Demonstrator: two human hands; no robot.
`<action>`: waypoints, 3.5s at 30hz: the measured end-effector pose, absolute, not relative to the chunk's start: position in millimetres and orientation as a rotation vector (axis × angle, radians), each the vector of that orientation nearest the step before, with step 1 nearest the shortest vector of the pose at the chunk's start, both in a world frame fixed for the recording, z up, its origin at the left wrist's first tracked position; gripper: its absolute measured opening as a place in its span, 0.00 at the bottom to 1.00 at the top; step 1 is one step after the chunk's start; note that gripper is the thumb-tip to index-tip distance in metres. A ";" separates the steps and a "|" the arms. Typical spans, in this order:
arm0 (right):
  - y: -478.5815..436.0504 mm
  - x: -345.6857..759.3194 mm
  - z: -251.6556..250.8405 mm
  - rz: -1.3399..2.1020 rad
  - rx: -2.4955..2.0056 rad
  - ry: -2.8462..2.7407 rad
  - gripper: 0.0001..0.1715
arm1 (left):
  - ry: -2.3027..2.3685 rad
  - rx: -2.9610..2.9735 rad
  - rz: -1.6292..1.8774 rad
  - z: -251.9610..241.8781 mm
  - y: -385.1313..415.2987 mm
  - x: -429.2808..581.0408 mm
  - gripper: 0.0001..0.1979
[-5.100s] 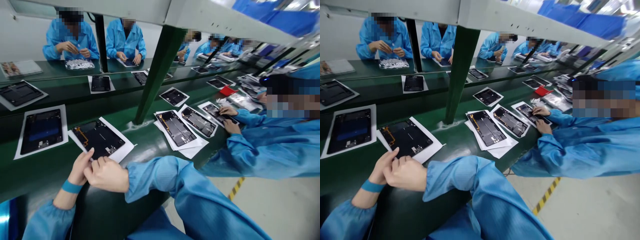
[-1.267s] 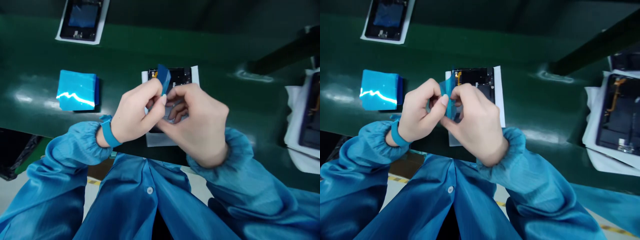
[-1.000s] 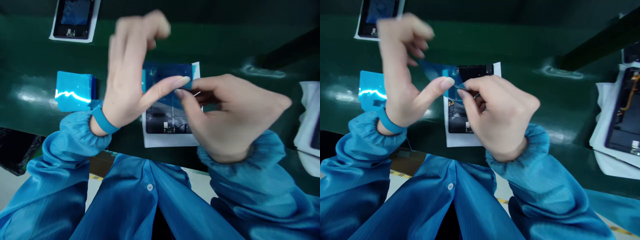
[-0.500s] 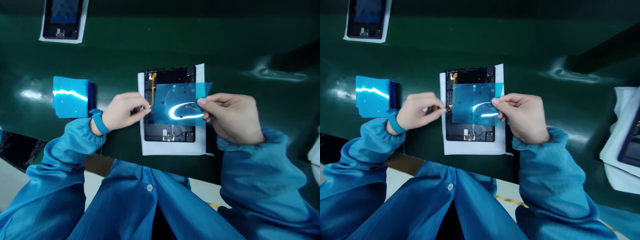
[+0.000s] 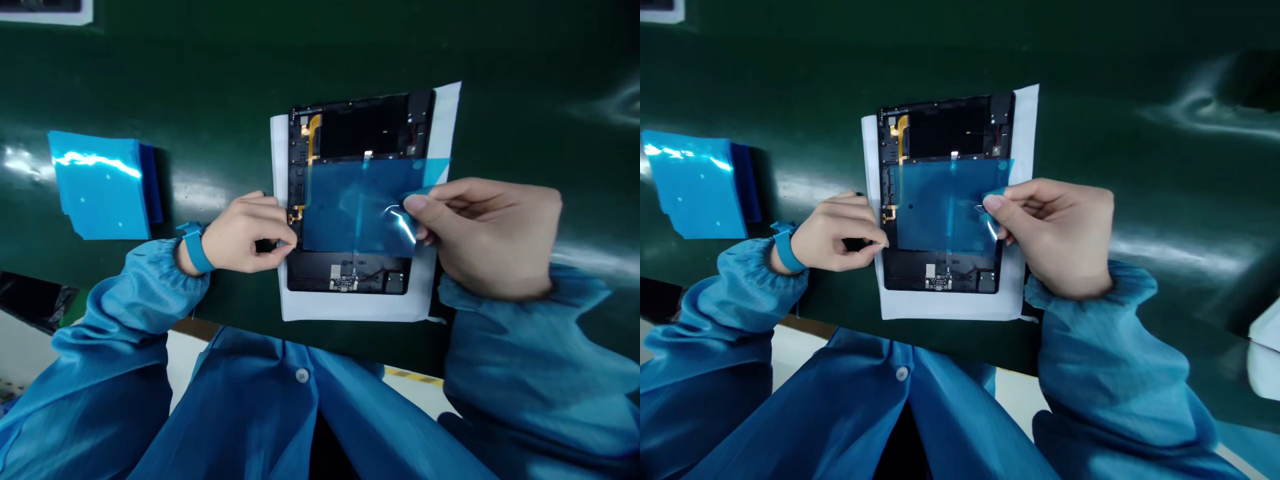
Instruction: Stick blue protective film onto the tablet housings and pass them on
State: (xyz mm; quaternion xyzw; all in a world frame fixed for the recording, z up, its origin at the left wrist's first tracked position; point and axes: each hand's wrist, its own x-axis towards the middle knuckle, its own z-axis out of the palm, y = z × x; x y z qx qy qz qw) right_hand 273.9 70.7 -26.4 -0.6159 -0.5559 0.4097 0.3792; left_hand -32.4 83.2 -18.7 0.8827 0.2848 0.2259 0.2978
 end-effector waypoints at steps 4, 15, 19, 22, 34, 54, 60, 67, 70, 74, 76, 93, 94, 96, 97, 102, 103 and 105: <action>71.2 272.3 -22.1 1.032 -1.566 -1.437 0.13 | 0.749 2.400 0.541 -19.9 82.1 -32.3 0.08; 65.4 272.7 -15.5 0.955 -1.678 -1.492 0.09 | 0.755 2.386 0.473 -19.3 83.5 -31.8 0.08; 66.4 275.5 -19.6 1.008 -1.616 -1.427 0.08 | 0.746 2.393 0.464 -19.1 83.9 -31.9 0.09; 67.3 275.7 -21.5 1.029 -1.581 -1.388 0.07 | 0.756 2.399 0.428 -18.4 84.3 -31.8 0.09; 66.2 274.9 -20.3 1.016 -1.606 -1.423 0.06 | 0.740 2.393 0.420 -17.8 84.6 -32.6 0.08; 68.6 271.6 -14.6 1.014 -1.691 -1.447 0.06 | 0.700 2.418 0.525 -17.6 83.4 -33.3 0.06; 68.9 271.0 -14.6 1.022 -1.698 -1.457 0.05 | 0.695 2.407 0.522 -17.0 83.2 -33.3 0.06; 69.8 272.2 -17.3 1.058 -1.703 -1.414 0.06 | 0.696 2.396 0.520 -17.5 83.1 -33.4 0.05; 70.9 271.2 -16.8 1.057 -1.718 -1.415 0.06 | 0.707 2.394 0.498 -17.6 83.0 -33.6 0.06; 72.0 270.2 -15.7 1.062 -1.734 -1.437 0.07 | 0.701 2.390 0.525 -17.2 82.8 -33.9 0.05; 72.4 270.3 -15.6 1.083 -1.745 -1.431 0.07 | 0.700 2.396 0.527 -16.6 82.8 -33.9 0.05; 75.9 268.3 -11.4 1.126 -1.800 -1.447 0.11 | 0.713 2.395 0.504 -14.9 83.1 -34.4 0.07; 75.9 268.5 -11.3 1.128 -1.797 -1.445 0.11 | 0.716 2.396 0.496 -14.7 83.2 -34.3 0.07; 75.9 268.6 -11.5 1.134 -1.792 -1.443 0.11 | 0.720 2.396 0.484 -14.3 83.3 -34.2 0.07; 75.9 268.5 -11.7 1.134 -1.789 -1.442 0.11 | 0.721 2.396 0.482 -14.2 83.3 -34.2 0.08; 75.8 266.7 -11.6 1.118 -1.771 -1.429 0.11 | 0.725 2.392 0.494 -14.8 82.6 -34.5 0.07; 75.8 266.2 -11.3 1.115 -1.770 -1.422 0.11 | 0.723 2.390 0.499 -14.9 82.5 -34.5 0.06; 75.8 265.3 -10.5 1.121 -1.772 -1.398 0.12 | 0.720 2.387 0.507 -14.8 82.6 -34.5 0.06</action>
